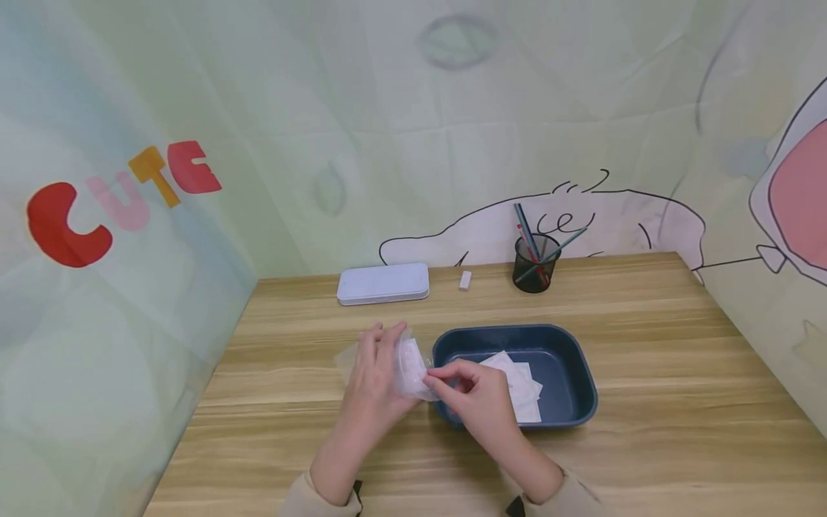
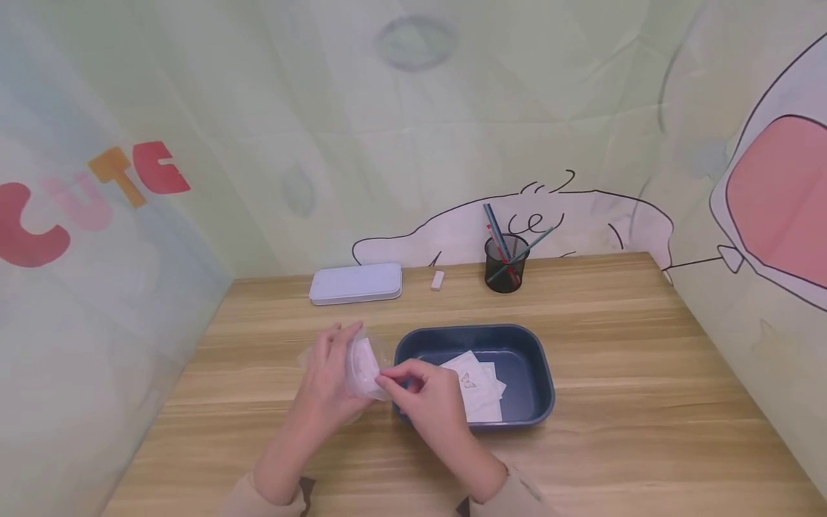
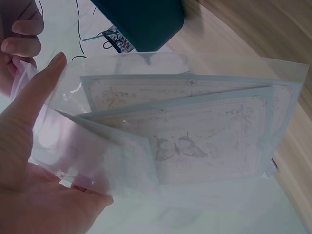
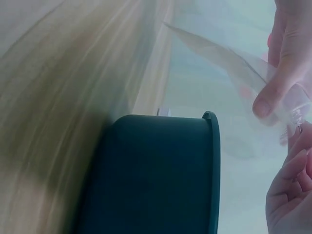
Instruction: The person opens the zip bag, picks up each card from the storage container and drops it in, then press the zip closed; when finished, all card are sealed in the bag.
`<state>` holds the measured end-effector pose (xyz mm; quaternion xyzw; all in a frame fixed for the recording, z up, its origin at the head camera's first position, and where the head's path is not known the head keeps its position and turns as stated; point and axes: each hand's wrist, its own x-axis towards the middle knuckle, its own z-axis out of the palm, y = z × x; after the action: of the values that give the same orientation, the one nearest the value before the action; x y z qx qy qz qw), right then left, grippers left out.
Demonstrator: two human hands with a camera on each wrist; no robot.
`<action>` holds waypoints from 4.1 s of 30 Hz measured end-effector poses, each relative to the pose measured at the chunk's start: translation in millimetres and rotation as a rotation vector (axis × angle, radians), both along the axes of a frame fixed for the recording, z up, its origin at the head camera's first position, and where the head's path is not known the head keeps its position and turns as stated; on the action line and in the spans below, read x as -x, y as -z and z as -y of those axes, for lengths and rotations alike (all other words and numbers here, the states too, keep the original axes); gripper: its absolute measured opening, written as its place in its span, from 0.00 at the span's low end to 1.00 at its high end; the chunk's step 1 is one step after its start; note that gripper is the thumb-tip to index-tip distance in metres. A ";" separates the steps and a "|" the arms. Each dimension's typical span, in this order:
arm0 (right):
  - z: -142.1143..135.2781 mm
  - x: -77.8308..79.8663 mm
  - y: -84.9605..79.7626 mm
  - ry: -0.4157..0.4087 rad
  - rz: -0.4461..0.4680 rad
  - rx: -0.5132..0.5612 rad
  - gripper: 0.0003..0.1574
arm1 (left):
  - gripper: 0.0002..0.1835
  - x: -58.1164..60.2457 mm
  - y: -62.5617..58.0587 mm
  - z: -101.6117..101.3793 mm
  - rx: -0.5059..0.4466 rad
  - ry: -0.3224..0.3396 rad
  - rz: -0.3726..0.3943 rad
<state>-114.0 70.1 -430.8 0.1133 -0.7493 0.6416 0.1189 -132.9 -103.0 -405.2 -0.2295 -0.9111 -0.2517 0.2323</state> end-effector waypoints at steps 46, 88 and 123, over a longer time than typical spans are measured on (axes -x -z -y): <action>-106.8 51.6 17.4 -0.022 0.422 -0.964 0.32 | 0.60 -0.6 -1.8 8.4 -0.030 -0.004 0.021; -110.9 62.4 -1.6 -0.180 0.340 -0.918 0.12 | 0.61 -0.6 -1.1 10.3 -0.010 -0.037 0.040; -105.1 27.7 -27.0 0.080 0.104 -0.451 0.03 | 0.61 0.0 -1.1 12.2 -0.016 -0.042 0.026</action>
<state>-141.7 175.2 -403.7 0.0742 -0.8826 0.4578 0.0771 -132.9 -115.2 -404.0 -0.2052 -0.9166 -0.2571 0.2274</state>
